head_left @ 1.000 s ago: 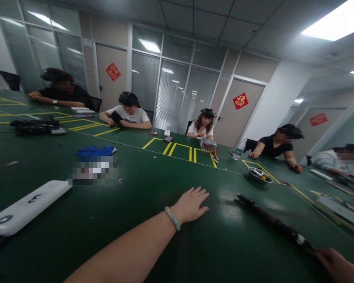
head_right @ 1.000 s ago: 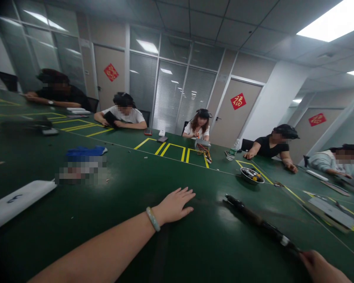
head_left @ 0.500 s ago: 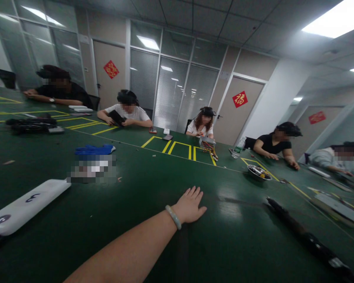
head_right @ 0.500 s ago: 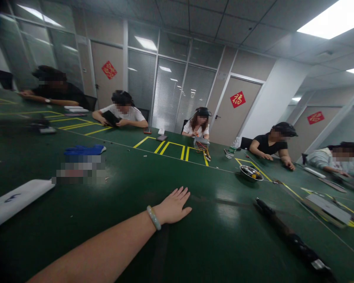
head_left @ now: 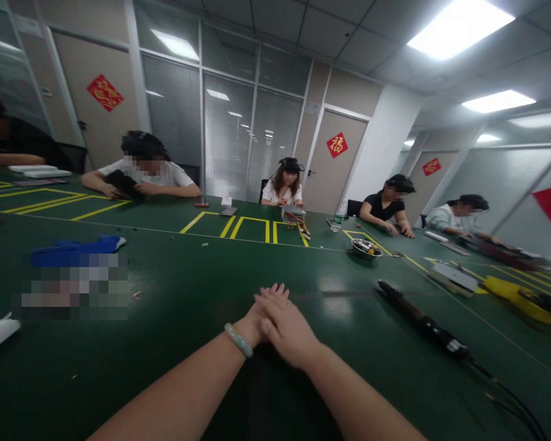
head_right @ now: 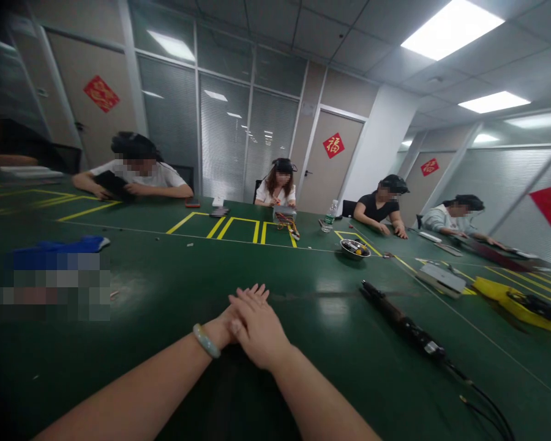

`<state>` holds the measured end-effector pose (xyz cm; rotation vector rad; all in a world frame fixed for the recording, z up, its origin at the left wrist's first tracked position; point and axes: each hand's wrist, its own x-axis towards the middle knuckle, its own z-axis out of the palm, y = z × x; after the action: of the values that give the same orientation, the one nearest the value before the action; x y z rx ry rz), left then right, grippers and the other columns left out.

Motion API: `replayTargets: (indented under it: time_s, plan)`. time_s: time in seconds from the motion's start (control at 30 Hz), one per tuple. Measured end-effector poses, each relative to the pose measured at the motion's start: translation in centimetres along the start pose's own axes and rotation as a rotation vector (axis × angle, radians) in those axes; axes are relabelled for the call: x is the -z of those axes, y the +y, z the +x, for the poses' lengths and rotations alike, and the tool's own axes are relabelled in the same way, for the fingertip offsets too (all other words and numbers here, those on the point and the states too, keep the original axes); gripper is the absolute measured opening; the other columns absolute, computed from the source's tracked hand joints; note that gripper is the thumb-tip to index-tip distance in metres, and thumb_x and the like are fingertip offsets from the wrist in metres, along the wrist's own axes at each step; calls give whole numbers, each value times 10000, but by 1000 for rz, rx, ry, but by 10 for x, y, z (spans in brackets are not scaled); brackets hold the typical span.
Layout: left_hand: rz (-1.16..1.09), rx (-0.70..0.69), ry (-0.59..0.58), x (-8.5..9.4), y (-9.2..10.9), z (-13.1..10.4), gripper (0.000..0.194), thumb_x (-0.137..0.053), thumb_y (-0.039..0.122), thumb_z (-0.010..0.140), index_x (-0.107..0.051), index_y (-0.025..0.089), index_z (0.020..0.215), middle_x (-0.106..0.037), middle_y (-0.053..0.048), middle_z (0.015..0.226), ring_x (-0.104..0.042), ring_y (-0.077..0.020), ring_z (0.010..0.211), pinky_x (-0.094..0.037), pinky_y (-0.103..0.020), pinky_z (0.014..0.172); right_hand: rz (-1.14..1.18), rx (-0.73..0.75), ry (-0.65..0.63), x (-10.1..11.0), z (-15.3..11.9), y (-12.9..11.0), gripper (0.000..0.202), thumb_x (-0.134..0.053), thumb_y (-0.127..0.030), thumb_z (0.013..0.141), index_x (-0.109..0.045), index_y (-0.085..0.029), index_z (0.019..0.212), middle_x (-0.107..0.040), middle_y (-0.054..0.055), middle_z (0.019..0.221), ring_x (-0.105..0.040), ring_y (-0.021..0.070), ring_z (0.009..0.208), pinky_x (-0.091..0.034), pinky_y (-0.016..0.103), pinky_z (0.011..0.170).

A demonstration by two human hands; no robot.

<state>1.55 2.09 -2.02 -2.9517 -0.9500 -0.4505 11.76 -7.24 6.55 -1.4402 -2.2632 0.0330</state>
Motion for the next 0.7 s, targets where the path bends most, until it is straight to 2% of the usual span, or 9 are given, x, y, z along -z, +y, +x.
replayTargets:
  time_s: [0.07, 0.13, 0.2, 0.37, 0.47, 0.57, 0.7]
  plan:
    - [-16, 14, 28, -11, -3, -1, 625, -453, 293, 856, -295, 278, 1460, -308, -27, 1515, -162, -317, 1416, -142, -475, 1153, 85, 30, -68, -15, 2, -7, 454, -370, -378, 958, -406, -260, 1396, -396, 35, 1460, -300, 177, 1364, -202, 404, 1149]
    - [-37, 36, 40, -16, -5, -2, 660, -473, 281, 836, -272, 320, 1463, -307, -5, 1515, -147, -325, 1418, -140, -490, 1152, 144, 28, -112, -20, -1, -3, 449, -351, -407, 967, -409, -271, 1392, -413, 31, 1446, -300, 172, 1361, -191, 396, 1150]
    - [-33, 25, 20, -14, -5, -3, 676, -470, 317, 844, -235, 302, 1477, -271, -23, 1530, -118, -327, 1423, -128, -496, 1148, 185, 30, -155, -17, -4, 3, 471, -353, -434, 966, -376, -280, 1411, -389, 28, 1462, -285, 174, 1368, -182, 392, 1151]
    - [10, 27, -130, 2, 1, -3, 670, -408, 392, 888, -200, 192, 1493, -152, -107, 1554, -58, -318, 1430, -91, -499, 1142, 263, 25, -239, -6, -5, 13, 531, -402, -477, 946, -323, -295, 1439, -318, 26, 1504, -243, 192, 1390, -153, 407, 1154]
    - [0, 25, -87, 2, 2, -3, 680, -441, 398, 877, -228, 185, 1487, -170, -104, 1551, -62, -327, 1428, -78, -480, 1148, 297, 18, -266, -5, -5, 16, 556, -433, -491, 931, -314, -308, 1442, -295, 25, 1516, -225, 203, 1398, -144, 424, 1153]
    - [-11, 39, -24, -6, 1, -1, 666, -455, 380, 866, -259, 206, 1478, -232, -85, 1538, -92, -332, 1425, -93, -473, 1150, 315, 15, -280, -6, -5, 18, 588, -471, -511, 909, -317, -315, 1441, -288, 29, 1519, -213, 215, 1402, -134, 434, 1153]
    - [12, 99, -57, -20, 0, 7, 668, -512, 392, 825, -318, 271, 1453, -304, -45, 1514, -133, -342, 1417, -114, -488, 1145, 315, 32, -303, -5, -4, 20, 710, -569, -544, 839, -291, -319, 1453, -277, 39, 1523, -202, 232, 1406, -123, 441, 1153]
